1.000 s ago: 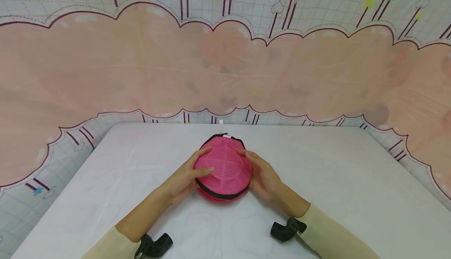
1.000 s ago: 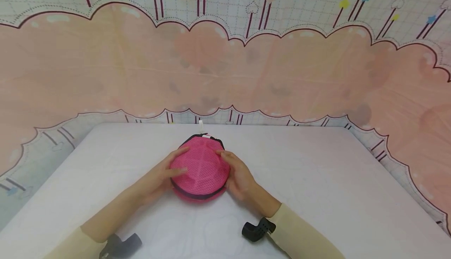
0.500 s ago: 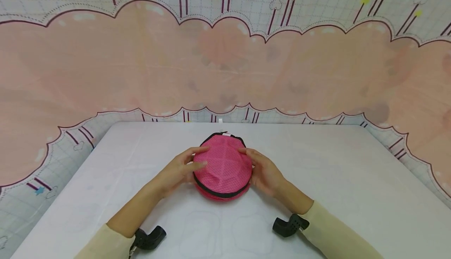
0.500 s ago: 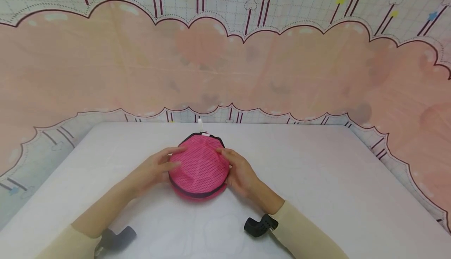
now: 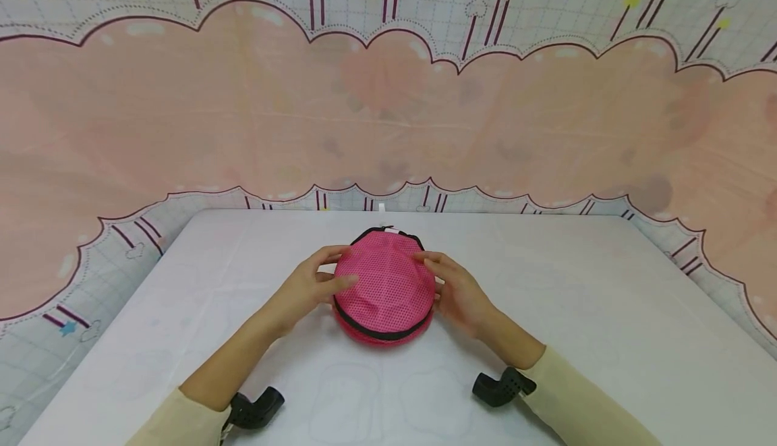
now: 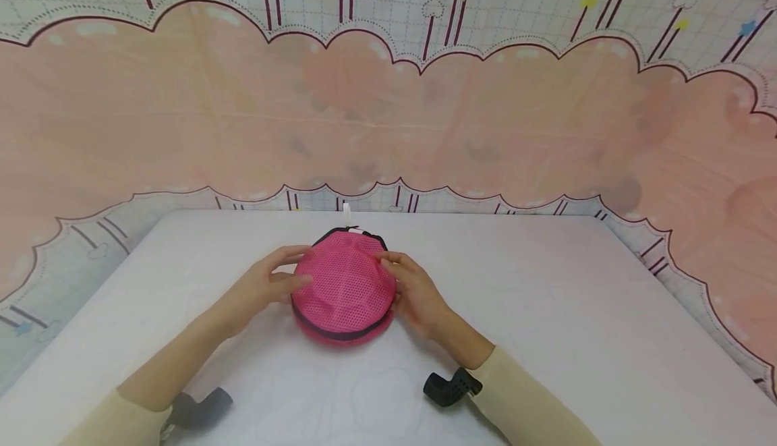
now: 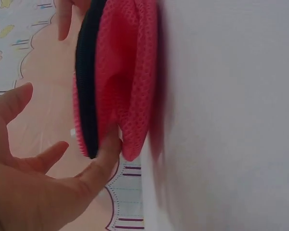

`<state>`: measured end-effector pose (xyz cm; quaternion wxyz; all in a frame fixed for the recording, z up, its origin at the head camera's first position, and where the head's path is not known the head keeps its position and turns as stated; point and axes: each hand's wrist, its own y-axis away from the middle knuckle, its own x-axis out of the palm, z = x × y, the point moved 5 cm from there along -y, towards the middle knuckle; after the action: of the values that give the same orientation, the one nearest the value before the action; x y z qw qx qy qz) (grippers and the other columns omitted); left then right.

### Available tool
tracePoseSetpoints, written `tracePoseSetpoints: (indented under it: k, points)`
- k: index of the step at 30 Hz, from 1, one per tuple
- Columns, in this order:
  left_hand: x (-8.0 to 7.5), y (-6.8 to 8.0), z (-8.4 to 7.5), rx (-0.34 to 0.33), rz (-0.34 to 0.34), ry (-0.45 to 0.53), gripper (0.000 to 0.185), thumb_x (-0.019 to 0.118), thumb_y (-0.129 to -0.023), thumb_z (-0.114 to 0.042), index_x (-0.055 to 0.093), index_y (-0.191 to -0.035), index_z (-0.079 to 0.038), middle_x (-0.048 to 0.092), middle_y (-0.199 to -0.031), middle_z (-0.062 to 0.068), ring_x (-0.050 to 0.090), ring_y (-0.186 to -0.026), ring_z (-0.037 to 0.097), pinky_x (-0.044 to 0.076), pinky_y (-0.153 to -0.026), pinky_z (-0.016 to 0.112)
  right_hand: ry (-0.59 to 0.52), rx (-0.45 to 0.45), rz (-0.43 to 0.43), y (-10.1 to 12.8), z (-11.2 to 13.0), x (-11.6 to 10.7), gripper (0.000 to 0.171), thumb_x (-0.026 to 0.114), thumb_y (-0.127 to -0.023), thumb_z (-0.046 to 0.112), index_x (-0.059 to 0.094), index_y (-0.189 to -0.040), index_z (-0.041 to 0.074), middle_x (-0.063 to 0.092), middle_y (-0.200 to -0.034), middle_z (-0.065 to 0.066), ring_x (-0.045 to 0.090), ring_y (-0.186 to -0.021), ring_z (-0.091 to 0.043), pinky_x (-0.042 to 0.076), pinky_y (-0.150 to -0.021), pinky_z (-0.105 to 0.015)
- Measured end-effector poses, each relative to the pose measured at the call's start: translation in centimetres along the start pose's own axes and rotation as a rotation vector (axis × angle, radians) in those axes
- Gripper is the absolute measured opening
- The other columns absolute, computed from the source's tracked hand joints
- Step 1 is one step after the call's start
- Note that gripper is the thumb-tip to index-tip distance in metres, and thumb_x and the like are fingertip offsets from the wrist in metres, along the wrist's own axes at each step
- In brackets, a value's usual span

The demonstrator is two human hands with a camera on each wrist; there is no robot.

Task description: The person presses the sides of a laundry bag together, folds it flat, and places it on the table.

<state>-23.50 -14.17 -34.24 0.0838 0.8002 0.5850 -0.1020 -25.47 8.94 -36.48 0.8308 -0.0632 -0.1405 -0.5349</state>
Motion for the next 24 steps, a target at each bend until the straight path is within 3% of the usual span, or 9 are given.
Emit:
tracePoseSetpoints:
  k: [5, 10, 15, 18, 24]
  points:
    - [-0.6, 0.1, -0.9, 0.046, -0.075, -0.203, 0.075, 0.070, -0.085, -0.042, 0.033, -0.147, -0.020, 0.030, -0.148, 0.011, 0.043, -0.127, 0.033, 0.046, -0.093, 0.047, 0.251, -0.089, -0.067, -0.1, 1.8, -0.8, 0.044, 0.047, -0.099, 0.020, 0.038, -0.137, 0.001, 0.040, -0.135, -0.016, 0.047, -0.117, -0.029, 0.046, -0.092, -0.041]
    - [-0.4, -0.3, -1.7, 0.196, -0.090, -0.370, 0.081, 0.070, -0.086, -0.041, 0.027, -0.151, -0.018, 0.029, -0.150, 0.009, 0.032, -0.135, 0.034, 0.035, -0.102, 0.053, 0.563, -0.253, -0.079, 0.1, 3.5, -1.0, 0.048, 0.055, -0.097, 0.020, 0.039, -0.141, 0.006, 0.036, -0.144, -0.014, 0.035, -0.132, -0.034, 0.036, -0.103, -0.050]
    - [0.9, -0.8, -1.6, 0.303, -0.037, -0.632, 0.091, 0.067, -0.085, -0.050, 0.019, -0.153, -0.014, 0.020, -0.157, 0.006, 0.017, -0.143, 0.029, 0.027, -0.107, 0.055, 0.934, -0.372, -0.038, 0.3, 3.8, 0.4, 0.060, 0.059, -0.096, 0.027, 0.034, -0.147, 0.010, 0.028, -0.153, -0.009, 0.019, -0.142, -0.028, 0.025, -0.107, -0.055]
    - [1.8, -1.1, -1.5, 0.334, 0.021, -0.736, 0.097, 0.066, -0.084, -0.054, 0.015, -0.154, -0.009, 0.013, -0.159, 0.005, 0.009, -0.144, 0.028, 0.028, -0.106, 0.053, 1.118, -0.365, -0.005, 0.0, 3.4, 1.3, 0.067, 0.058, -0.095, 0.037, 0.029, -0.150, 0.012, 0.019, -0.157, -0.007, 0.008, -0.145, -0.025, 0.023, -0.106, -0.059]
    - [3.0, -1.8, -0.9, 0.399, 0.089, -0.850, 0.102, 0.066, -0.082, -0.056, 0.015, -0.152, -0.002, 0.009, -0.159, 0.011, 0.006, -0.144, 0.030, 0.024, -0.110, 0.049, 1.266, -0.363, 0.101, -0.8, 2.0, 2.2, 0.075, 0.056, -0.094, 0.041, 0.021, -0.152, 0.008, 0.006, -0.159, -0.010, -0.006, -0.144, -0.027, 0.021, -0.107, -0.057]
